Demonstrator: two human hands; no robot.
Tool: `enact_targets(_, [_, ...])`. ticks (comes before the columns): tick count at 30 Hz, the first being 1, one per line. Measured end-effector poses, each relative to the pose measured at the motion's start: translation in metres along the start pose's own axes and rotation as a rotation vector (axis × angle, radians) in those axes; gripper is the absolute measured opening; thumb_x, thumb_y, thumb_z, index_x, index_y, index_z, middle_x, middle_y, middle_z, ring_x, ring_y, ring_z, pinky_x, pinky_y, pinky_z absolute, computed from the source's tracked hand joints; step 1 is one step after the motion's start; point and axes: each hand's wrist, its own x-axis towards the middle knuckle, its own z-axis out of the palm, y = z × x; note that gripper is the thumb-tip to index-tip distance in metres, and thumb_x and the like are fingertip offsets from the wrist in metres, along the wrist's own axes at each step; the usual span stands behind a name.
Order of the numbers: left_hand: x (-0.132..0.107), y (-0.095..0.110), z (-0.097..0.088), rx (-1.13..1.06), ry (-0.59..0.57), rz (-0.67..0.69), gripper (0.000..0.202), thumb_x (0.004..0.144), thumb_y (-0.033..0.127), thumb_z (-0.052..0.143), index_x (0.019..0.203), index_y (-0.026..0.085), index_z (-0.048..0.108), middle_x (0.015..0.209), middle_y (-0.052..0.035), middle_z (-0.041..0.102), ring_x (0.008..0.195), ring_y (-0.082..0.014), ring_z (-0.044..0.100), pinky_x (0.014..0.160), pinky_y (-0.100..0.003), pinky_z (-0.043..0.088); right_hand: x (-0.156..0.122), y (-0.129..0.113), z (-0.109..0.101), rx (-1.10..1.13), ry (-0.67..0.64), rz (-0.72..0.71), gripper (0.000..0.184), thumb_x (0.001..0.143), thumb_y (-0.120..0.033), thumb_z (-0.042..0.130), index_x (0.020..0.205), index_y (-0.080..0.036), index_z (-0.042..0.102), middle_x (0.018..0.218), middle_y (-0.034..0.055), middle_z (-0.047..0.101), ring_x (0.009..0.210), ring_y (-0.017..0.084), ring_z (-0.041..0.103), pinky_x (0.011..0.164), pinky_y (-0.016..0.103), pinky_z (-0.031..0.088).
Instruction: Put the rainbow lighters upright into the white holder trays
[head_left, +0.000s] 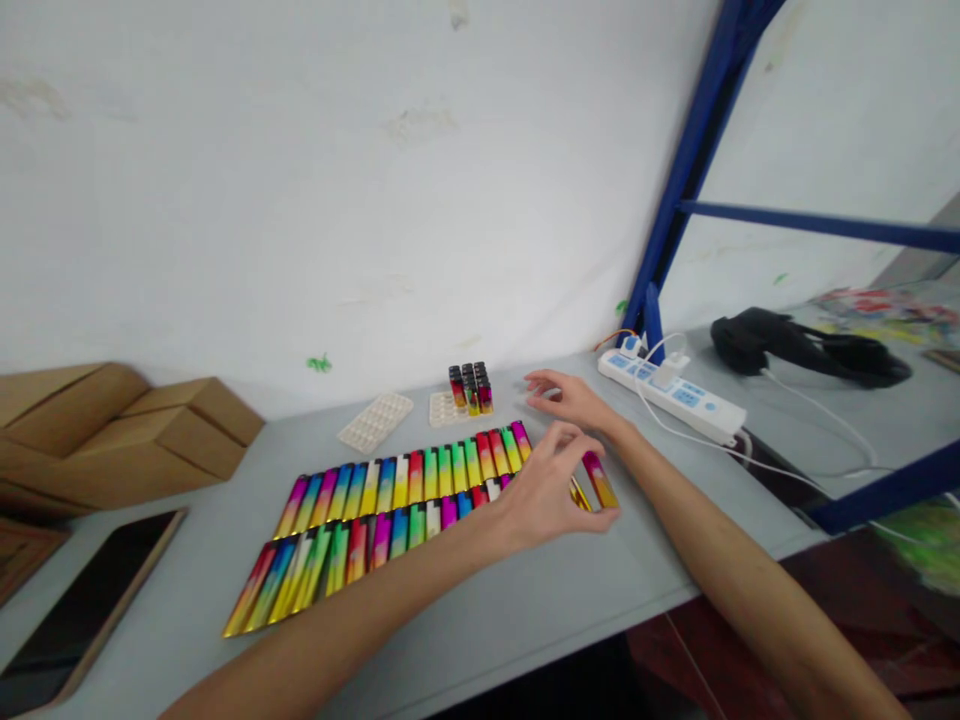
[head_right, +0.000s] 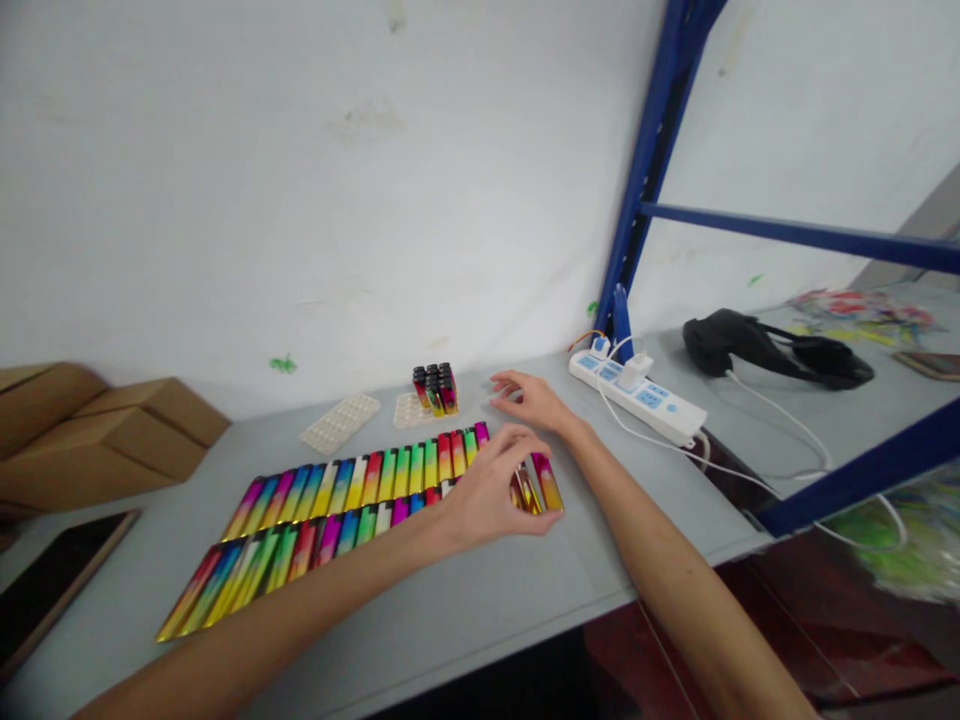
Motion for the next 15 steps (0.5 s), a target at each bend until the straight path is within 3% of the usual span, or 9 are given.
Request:
enact_targets(5, [-0.026, 0.004, -0.056, -0.058, 0.183, -0.078, 0.047, 0.073, 0.031, 0.083, 0.119, 0.028, 0.07, 0.132, -0.0099, 0.05, 0.123, -0.0281, 0.058, 0.112, -0.05, 0.047, 0.03, 0.007, 0.008, 0.062, -0.175, 0.001, 0.077, 0.079, -0.037, 0.079, 0.148, -0.023, 0.046, 0.145, 0.0167, 0.058, 0.129, 0.029, 0.058, 0.095, 0.045, 0.056])
enact_targets(9, [-0.058, -0.016, -0.095, -0.302, 0.37, -0.218, 0.036, 0.078, 0.033, 0.079, 0.112, 0.024, 0.072, 0.134, -0.0105, 0.047, 0.11, -0.0226, 0.066, 0.105, -0.043, 0.055, 0.061, 0.002, 0.023, 0.068, -0.297, -0.056, 0.1, 0.07, -0.042, 0.088, 0.154, -0.024, 0.038, 0.149, 0.0152, 0.055, 0.134, 0.03, 0.054, 0.111, 0.05, 0.045])
enact_targets(12, [-0.079, -0.032, -0.113, -0.418, 0.506, -0.324, 0.035, 0.079, 0.038, 0.079, 0.11, 0.022, 0.073, 0.132, -0.0102, 0.05, 0.101, -0.0212, 0.069, 0.096, -0.04, 0.059, 0.071, -0.003, 0.037, 0.1, -0.351, -0.163, 0.102, 0.066, -0.043, 0.091, 0.152, -0.021, 0.041, 0.146, 0.0131, 0.058, 0.13, 0.028, 0.058, 0.116, 0.047, 0.041])
enact_targets(15, [-0.095, -0.042, -0.12, -0.413, 0.629, -0.47, 0.028, 0.083, 0.042, 0.076, 0.1, 0.02, 0.076, 0.129, -0.0091, 0.054, 0.101, -0.021, 0.069, 0.093, -0.038, 0.06, 0.07, -0.003, 0.046, 0.054, -0.284, -0.189, 0.099, 0.064, -0.044, 0.092, 0.148, -0.018, 0.046, 0.145, 0.0143, 0.058, 0.126, 0.029, 0.059, 0.114, 0.047, 0.043])
